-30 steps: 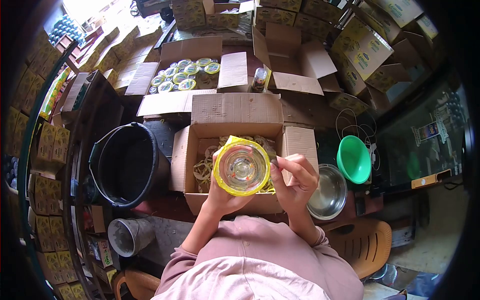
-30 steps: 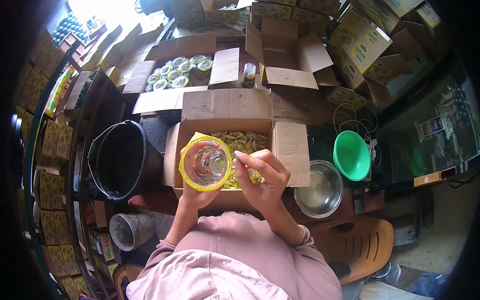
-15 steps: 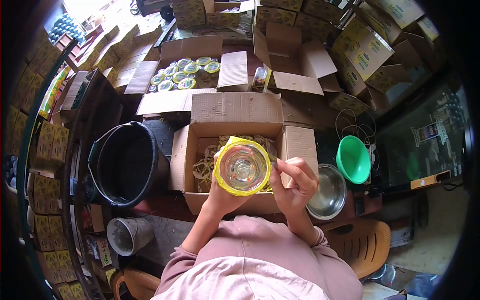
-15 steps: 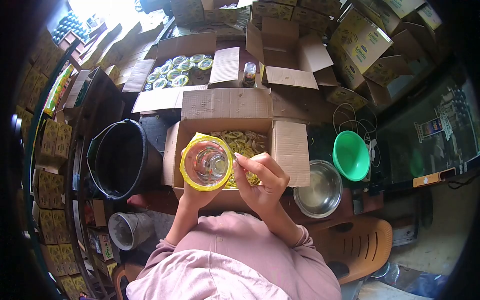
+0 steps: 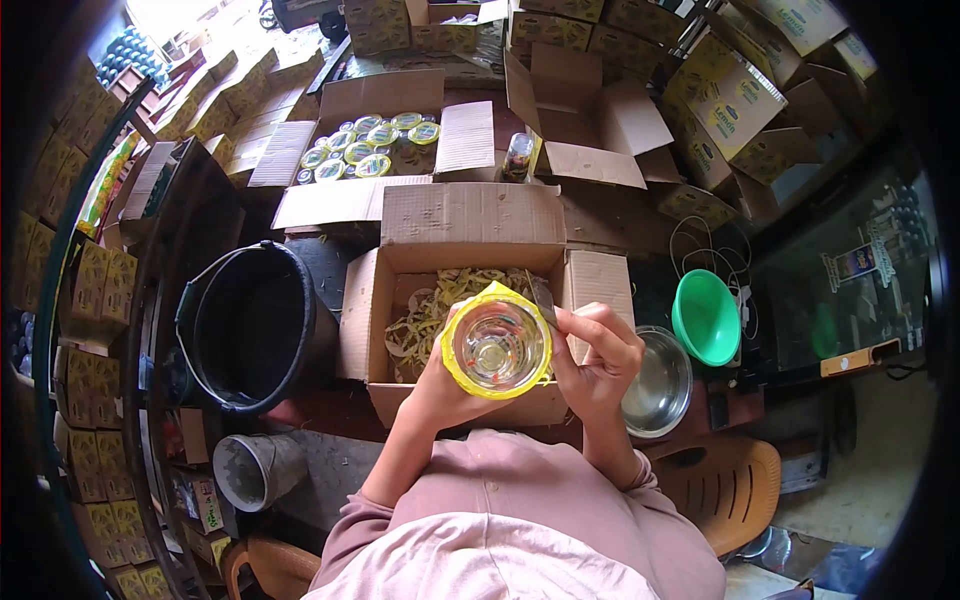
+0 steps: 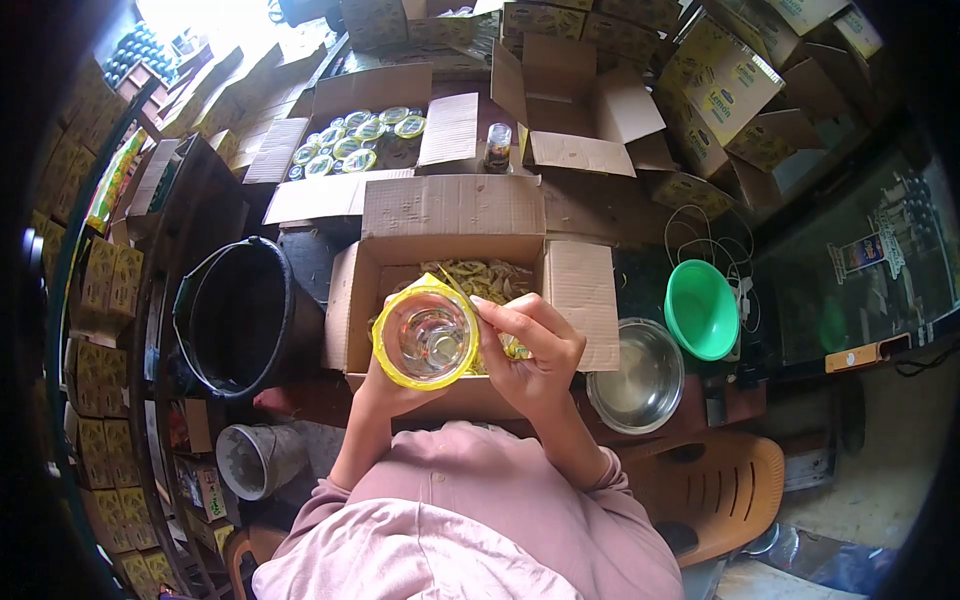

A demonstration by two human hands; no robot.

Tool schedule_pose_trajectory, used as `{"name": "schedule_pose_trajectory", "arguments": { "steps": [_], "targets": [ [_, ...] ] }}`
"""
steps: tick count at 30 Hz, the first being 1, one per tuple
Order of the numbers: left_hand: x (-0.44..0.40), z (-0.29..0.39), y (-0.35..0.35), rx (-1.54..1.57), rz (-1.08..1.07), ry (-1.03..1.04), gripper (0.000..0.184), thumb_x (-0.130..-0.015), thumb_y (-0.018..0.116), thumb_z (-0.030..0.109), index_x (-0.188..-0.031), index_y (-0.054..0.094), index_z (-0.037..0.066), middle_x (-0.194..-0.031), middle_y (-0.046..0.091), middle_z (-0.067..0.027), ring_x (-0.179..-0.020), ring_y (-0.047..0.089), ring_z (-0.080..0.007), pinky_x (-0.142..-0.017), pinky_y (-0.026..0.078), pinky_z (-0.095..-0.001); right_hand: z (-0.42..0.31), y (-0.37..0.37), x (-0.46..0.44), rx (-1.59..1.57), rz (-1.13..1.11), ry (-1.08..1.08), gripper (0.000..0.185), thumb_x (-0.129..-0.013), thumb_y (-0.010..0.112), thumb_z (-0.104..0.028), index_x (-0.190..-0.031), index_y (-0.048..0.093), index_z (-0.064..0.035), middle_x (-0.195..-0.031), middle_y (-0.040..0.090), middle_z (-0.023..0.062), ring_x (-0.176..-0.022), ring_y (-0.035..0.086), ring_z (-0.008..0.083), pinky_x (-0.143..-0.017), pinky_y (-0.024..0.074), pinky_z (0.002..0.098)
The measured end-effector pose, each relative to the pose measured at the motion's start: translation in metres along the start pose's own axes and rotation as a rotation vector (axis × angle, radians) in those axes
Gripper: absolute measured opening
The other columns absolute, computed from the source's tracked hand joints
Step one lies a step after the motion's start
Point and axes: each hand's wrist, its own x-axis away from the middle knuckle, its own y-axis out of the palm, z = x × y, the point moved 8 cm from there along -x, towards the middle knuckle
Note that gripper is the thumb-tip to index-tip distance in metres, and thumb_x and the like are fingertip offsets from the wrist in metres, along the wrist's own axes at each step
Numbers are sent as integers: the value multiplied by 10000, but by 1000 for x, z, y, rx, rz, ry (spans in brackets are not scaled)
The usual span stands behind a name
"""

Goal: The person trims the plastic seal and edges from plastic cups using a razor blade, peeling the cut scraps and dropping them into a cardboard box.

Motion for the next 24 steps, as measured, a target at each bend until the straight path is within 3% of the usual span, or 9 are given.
{"name": "schedule_pose_trajectory", "arguments": {
  "steps": [9,24],
  "targets": [
    [-1,-9,1,237,-127,-90,652,-512,713,104,-1105,462,6,-1070,461,-109,-993,489,-206,-855,414,-306,3,4,-2,-29,-100,31,240,-644,663,61,-862,671,-37,-666,585,59,-566,570,131,-492,441,226],
    [-6,-2,1,139,-118,-47,629,-519,687,117,-1093,470,-18,-1019,497,-108,-911,539,-187,-804,447,-283,7,1,8,39,-17,31,235,-638,661,65,-853,663,-29,-655,586,55,-554,567,119,-487,438,216]
  ]
}}
